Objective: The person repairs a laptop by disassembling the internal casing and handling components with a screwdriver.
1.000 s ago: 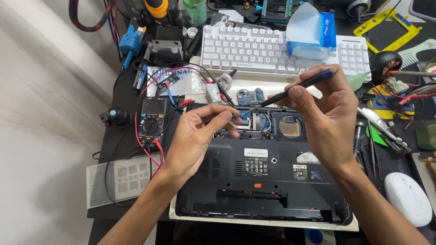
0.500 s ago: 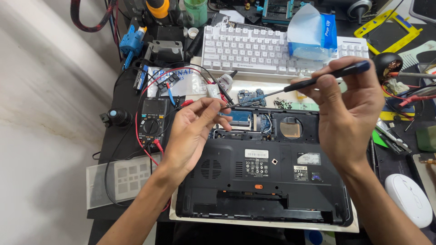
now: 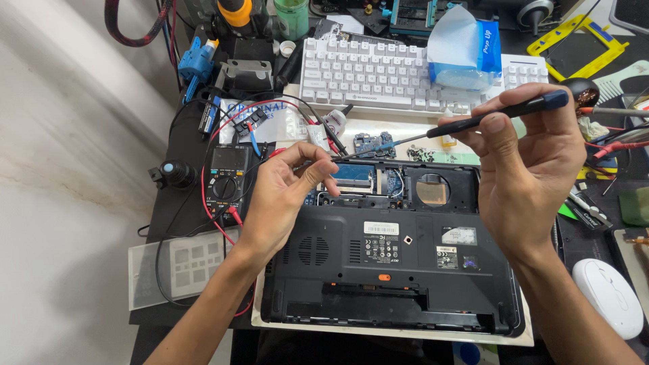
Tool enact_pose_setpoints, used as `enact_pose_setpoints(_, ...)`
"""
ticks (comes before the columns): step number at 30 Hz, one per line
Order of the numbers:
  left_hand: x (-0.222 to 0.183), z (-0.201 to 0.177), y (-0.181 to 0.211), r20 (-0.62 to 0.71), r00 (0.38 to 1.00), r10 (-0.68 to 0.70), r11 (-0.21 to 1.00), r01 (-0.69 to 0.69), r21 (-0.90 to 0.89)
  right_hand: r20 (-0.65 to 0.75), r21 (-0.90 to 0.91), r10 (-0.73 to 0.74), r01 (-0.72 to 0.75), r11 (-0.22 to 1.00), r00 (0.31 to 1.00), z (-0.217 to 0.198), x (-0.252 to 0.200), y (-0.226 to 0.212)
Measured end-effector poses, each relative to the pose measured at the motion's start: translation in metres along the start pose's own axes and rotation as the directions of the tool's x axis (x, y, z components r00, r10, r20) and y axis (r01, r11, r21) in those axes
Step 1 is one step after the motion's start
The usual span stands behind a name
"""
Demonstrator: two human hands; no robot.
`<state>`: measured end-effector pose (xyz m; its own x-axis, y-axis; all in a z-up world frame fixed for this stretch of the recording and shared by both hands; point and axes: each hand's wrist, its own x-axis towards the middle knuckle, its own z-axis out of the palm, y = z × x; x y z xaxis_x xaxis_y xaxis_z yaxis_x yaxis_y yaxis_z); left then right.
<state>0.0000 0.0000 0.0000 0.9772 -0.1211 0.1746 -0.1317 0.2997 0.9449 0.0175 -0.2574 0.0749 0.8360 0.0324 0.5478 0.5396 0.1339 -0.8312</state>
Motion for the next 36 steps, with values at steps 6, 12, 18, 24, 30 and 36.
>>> enact_pose_setpoints(6, -0.008, 0.002, 0.02, 0.021, 0.973, 0.229, 0.812, -0.203, 0.547, 0.005, -0.05, -0.02, 0.021, 0.999, 1.0, -0.012, -0.007, 0.005)
enact_pose_setpoints(12, -0.009, 0.008, 0.021, 0.111, 0.921, 0.373, 0.583, -0.326, 0.745, 0.071, -0.161, -0.088, 0.099, 0.982, 0.994, -0.014, -0.013, 0.005)
enact_pose_setpoints(18, -0.004, -0.009, 0.014, 0.169, 0.896, 0.411, 0.469, -0.367, 0.804, 0.189, -0.215, -0.145, 0.185, 0.959, 0.971, 0.022, -0.004, 0.001)
enact_pose_setpoints(24, 0.008, -0.03, -0.009, 0.147, 0.923, 0.356, 0.373, -0.285, 0.883, 0.417, -0.171, -0.215, 0.309, 0.935, 0.883, 0.055, 0.02, 0.033)
enact_pose_setpoints(30, 0.012, -0.036, -0.032, 0.191, 0.926, 0.326, 0.32, -0.298, 0.9, 0.494, -0.163, -0.162, 0.274, 0.948, 0.854, 0.068, 0.027, 0.06)
enact_pose_setpoints(36, 0.015, -0.039, -0.039, 0.162, 0.929, 0.333, 0.394, -0.293, 0.871, 0.501, -0.199, -0.153, 0.286, 0.937, 0.852, 0.071, 0.026, 0.069)
